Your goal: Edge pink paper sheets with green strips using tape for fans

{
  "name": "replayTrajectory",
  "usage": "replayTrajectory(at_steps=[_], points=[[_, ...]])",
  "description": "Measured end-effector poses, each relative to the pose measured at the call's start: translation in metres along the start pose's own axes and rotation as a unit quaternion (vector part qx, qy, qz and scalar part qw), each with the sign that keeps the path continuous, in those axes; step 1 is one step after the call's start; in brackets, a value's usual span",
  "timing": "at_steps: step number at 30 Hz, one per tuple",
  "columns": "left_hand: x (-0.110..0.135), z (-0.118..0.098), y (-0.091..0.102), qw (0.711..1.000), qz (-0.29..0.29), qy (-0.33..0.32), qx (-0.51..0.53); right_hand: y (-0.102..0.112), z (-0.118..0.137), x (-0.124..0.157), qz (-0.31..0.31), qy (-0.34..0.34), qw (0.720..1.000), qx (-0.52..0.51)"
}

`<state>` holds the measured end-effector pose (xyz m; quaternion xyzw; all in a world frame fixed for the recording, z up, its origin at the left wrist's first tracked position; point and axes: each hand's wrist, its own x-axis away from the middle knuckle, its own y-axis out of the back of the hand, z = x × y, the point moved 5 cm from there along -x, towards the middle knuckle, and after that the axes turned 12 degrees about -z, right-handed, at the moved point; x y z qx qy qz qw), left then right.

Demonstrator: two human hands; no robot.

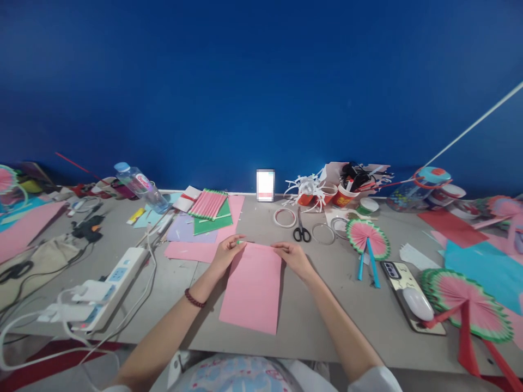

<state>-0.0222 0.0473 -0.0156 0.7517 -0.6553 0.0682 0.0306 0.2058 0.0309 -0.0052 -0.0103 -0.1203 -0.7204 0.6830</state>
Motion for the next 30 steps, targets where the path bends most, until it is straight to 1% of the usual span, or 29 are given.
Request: replayTrajectory(at_steps=[7, 11, 16, 23, 27, 30], points=[[0.0026, -0.0017, -0.0021, 0.998, -0.003, 0.054, 0.017, 0.0014, 0.0049, 0.0009, -0.015, 0.055, 0.998, 0.025], [0.0023, -0.001, -0.0029, 0.999, 0.019, 0.043, 0.023, 0.0006, 0.0056, 0.0006, -0.017, 0.071, 0.997, 0.036], [0.0011, -0.0008, -0.001, 0.999, 0.017, 0.031, 0.026, 0.0016, 0.0064, 0.0014, -0.014, 0.053, 0.998, 0.021], [0.0008, -0.0003, -0.0004, 0.998, 0.013, 0.044, 0.041, 0.0017, 0.0001, 0.0021, 0.012, -0.014, 0.999, -0.032], [0.0044, -0.005, -0.0011, 0.997, 0.021, 0.051, 0.049, 0.0018, 0.0017, 0.0018, 0.013, -0.011, 0.998, -0.058], [0.0046, -0.0071, -0.0004, 0.999, 0.006, 0.035, 0.029, 0.0043, 0.0047, 0.0007, -0.007, 0.008, 0.999, -0.048]])
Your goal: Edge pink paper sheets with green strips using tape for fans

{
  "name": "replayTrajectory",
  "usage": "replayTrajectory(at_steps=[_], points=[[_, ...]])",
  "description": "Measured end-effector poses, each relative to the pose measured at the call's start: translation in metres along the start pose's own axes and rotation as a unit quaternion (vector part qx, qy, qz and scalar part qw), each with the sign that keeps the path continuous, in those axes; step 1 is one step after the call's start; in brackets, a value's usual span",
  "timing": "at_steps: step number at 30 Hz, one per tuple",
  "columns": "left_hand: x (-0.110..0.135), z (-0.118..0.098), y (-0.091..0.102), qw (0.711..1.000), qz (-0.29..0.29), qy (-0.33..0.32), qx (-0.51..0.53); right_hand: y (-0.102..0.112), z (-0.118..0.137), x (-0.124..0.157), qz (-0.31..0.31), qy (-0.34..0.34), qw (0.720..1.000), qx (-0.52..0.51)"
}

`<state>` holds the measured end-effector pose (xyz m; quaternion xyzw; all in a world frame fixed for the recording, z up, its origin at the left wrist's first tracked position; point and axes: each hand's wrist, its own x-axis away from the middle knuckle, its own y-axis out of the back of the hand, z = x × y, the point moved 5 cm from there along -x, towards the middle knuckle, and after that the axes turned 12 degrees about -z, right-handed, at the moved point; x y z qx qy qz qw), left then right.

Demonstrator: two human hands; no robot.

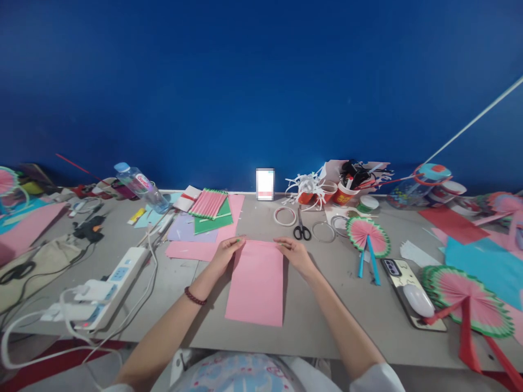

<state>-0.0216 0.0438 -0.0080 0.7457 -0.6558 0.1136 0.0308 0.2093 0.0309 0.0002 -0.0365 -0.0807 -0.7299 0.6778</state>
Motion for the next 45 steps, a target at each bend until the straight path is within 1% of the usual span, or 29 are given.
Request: replayTrajectory(at_steps=[4, 6, 9, 13, 15, 22, 26, 31, 34, 42, 45], points=[[-0.002, 0.0, -0.001, 0.999, -0.012, -0.041, -0.02, 0.003, 0.002, -0.002, -0.031, 0.035, 0.999, 0.024], [-0.003, 0.002, -0.002, 0.999, -0.014, -0.046, -0.018, 0.005, 0.003, -0.003, -0.045, 0.051, 0.997, 0.031], [-0.002, 0.004, -0.003, 1.0, -0.009, -0.026, -0.002, 0.006, 0.002, -0.004, -0.05, 0.055, 0.997, 0.029], [0.003, 0.006, -0.006, 0.999, 0.023, 0.011, 0.03, 0.007, 0.001, -0.004, -0.046, 0.035, 0.998, 0.005], [0.005, 0.007, -0.007, 0.998, 0.028, 0.021, 0.046, 0.008, 0.001, -0.004, -0.049, 0.021, 0.999, -0.009], [0.003, 0.008, -0.007, 0.999, 0.027, 0.008, 0.038, 0.008, -0.001, -0.003, -0.063, 0.0, 0.997, -0.05], [0.002, 0.009, -0.006, 0.999, 0.013, 0.016, 0.036, 0.007, 0.0, -0.003, -0.07, -0.001, 0.997, -0.044], [0.004, 0.006, -0.009, 0.999, 0.02, 0.043, 0.024, 0.009, -0.001, -0.004, -0.08, 0.004, 0.996, -0.032], [0.005, 0.004, -0.009, 0.998, 0.011, 0.056, 0.026, 0.01, -0.002, -0.004, -0.082, 0.013, 0.996, -0.03], [0.002, 0.012, -0.006, 0.998, 0.023, 0.043, 0.034, 0.01, 0.0, -0.003, -0.088, 0.019, 0.996, -0.029], [0.002, 0.012, -0.007, 0.998, 0.011, 0.043, 0.041, 0.01, -0.001, -0.003, -0.086, 0.022, 0.996, -0.026]])
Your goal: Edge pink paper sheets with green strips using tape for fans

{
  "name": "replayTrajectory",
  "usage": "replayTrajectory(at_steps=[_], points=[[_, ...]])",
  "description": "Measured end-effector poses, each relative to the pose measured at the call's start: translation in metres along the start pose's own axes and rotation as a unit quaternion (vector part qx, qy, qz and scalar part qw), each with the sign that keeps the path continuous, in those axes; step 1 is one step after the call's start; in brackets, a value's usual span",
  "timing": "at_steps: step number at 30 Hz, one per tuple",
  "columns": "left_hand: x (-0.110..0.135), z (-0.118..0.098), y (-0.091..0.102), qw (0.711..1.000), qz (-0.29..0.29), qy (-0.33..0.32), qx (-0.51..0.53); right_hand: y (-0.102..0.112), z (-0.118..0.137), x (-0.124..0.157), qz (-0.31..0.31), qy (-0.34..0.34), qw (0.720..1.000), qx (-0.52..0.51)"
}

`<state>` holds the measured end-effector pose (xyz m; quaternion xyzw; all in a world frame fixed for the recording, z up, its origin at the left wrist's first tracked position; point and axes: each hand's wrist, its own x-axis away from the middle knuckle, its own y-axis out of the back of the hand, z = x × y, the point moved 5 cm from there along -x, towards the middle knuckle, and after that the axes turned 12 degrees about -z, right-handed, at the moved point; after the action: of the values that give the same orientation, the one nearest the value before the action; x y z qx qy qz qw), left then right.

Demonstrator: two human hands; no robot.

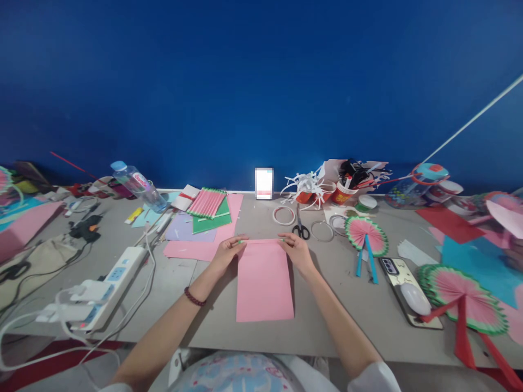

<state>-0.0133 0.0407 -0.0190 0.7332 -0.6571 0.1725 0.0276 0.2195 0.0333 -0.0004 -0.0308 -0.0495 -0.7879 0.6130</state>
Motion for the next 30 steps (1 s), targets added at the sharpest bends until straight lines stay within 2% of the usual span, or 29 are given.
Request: replayTrajectory(at_steps=[7, 12, 17, 30], points=[[0.004, -0.007, -0.004, 1.0, -0.001, 0.007, 0.009, 0.0, -0.001, -0.001, 0.006, 0.004, 1.0, -0.002], [0.006, -0.01, -0.003, 1.0, -0.016, -0.006, -0.005, 0.0, 0.0, 0.0, 0.016, 0.009, 1.0, -0.002], [0.004, -0.009, -0.001, 0.999, -0.032, -0.029, -0.013, -0.001, -0.002, -0.001, 0.03, -0.02, 0.999, -0.018], [0.002, -0.013, 0.0, 0.996, -0.056, -0.062, -0.017, -0.001, -0.002, -0.002, 0.019, -0.03, 0.999, -0.018]])
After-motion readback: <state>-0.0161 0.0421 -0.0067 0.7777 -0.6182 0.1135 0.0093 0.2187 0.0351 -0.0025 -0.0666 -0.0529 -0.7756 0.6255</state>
